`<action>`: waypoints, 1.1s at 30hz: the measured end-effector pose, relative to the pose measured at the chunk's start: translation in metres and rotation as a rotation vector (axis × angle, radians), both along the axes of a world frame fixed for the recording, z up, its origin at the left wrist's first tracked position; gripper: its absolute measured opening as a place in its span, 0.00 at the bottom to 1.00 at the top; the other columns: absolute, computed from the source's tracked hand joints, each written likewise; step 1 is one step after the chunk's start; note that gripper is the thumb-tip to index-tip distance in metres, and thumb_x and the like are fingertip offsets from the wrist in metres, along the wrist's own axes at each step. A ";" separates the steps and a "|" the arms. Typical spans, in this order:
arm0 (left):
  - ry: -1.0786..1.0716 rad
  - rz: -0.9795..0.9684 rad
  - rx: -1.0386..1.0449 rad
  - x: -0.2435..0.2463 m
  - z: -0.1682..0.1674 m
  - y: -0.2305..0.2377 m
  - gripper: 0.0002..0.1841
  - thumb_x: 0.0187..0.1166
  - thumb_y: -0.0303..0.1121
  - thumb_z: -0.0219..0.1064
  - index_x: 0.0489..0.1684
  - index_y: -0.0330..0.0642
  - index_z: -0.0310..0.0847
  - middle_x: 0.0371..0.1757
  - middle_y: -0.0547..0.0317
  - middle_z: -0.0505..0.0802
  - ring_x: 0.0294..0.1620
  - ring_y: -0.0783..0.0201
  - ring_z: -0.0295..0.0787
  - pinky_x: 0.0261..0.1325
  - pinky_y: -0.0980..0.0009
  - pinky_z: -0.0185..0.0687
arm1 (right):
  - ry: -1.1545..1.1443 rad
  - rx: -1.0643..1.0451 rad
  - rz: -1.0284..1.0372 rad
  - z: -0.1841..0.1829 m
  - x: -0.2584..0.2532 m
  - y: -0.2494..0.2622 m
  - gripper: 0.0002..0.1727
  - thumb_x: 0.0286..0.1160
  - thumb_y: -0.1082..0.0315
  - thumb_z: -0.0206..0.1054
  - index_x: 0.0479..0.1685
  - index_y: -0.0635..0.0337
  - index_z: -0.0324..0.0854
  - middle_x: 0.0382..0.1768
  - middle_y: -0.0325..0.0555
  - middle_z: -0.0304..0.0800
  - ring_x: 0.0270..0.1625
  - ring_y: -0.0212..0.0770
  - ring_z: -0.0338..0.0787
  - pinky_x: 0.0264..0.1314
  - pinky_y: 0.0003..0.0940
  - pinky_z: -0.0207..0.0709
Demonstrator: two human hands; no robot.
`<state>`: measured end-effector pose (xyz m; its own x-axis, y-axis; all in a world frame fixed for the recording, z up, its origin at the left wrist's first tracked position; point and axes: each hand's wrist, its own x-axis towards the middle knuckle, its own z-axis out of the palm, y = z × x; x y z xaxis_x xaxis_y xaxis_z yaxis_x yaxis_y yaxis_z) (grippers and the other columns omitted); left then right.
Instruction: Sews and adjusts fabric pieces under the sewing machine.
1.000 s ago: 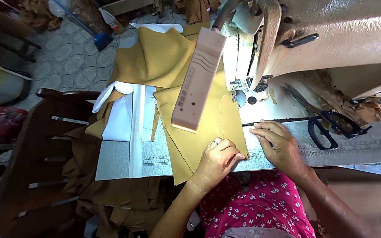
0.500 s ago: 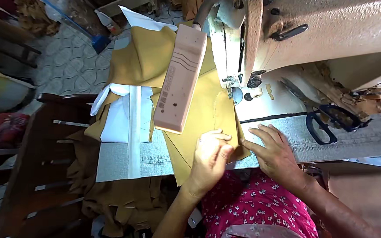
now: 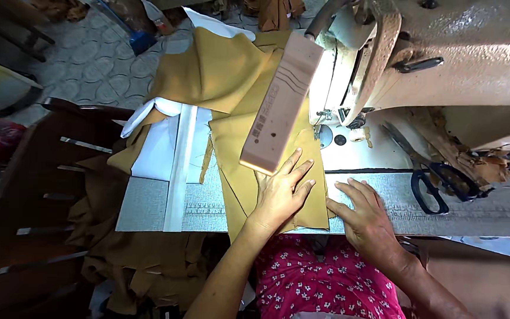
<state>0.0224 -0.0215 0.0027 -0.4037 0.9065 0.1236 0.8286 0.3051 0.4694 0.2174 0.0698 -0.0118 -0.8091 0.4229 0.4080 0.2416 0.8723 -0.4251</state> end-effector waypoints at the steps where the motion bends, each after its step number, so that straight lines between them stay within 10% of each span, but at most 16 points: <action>1: -0.003 0.001 -0.003 0.000 0.001 0.000 0.23 0.84 0.54 0.58 0.75 0.66 0.84 0.87 0.64 0.76 0.92 0.31 0.52 0.75 0.13 0.23 | 0.006 0.001 0.002 0.000 -0.001 0.001 0.24 0.64 0.77 0.59 0.50 0.44 0.95 0.61 0.59 0.92 0.68 0.71 0.87 0.70 0.70 0.73; 18: 0.008 -0.100 0.120 -0.026 0.006 0.025 0.21 0.82 0.45 0.66 0.70 0.50 0.89 0.82 0.51 0.81 0.89 0.28 0.57 0.75 0.14 0.24 | 0.049 -0.036 -0.052 -0.003 -0.028 0.016 0.21 0.68 0.77 0.60 0.48 0.48 0.96 0.59 0.59 0.91 0.70 0.68 0.84 0.72 0.68 0.72; 27: 0.148 -0.413 0.313 0.004 -0.007 -0.025 0.12 0.79 0.37 0.68 0.43 0.40 0.95 0.58 0.49 0.96 0.70 0.44 0.89 0.77 0.44 0.76 | -0.008 -0.017 -0.037 -0.004 0.006 -0.006 0.23 0.69 0.76 0.59 0.58 0.50 0.94 0.62 0.64 0.90 0.71 0.70 0.84 0.75 0.66 0.70; 33: 0.207 -0.366 0.423 0.015 -0.007 -0.019 0.08 0.75 0.27 0.66 0.34 0.37 0.92 0.50 0.47 0.98 0.63 0.45 0.93 0.74 0.47 0.80 | -0.014 0.022 -0.077 -0.005 0.008 -0.013 0.22 0.70 0.75 0.59 0.57 0.50 0.94 0.62 0.63 0.90 0.70 0.69 0.85 0.74 0.65 0.72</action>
<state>0.0372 -0.0407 -0.0047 -0.0038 0.8369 0.5474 0.9318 -0.1958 0.3057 0.2253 0.0569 -0.0165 -0.7802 0.4757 0.4062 0.3147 0.8597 -0.4023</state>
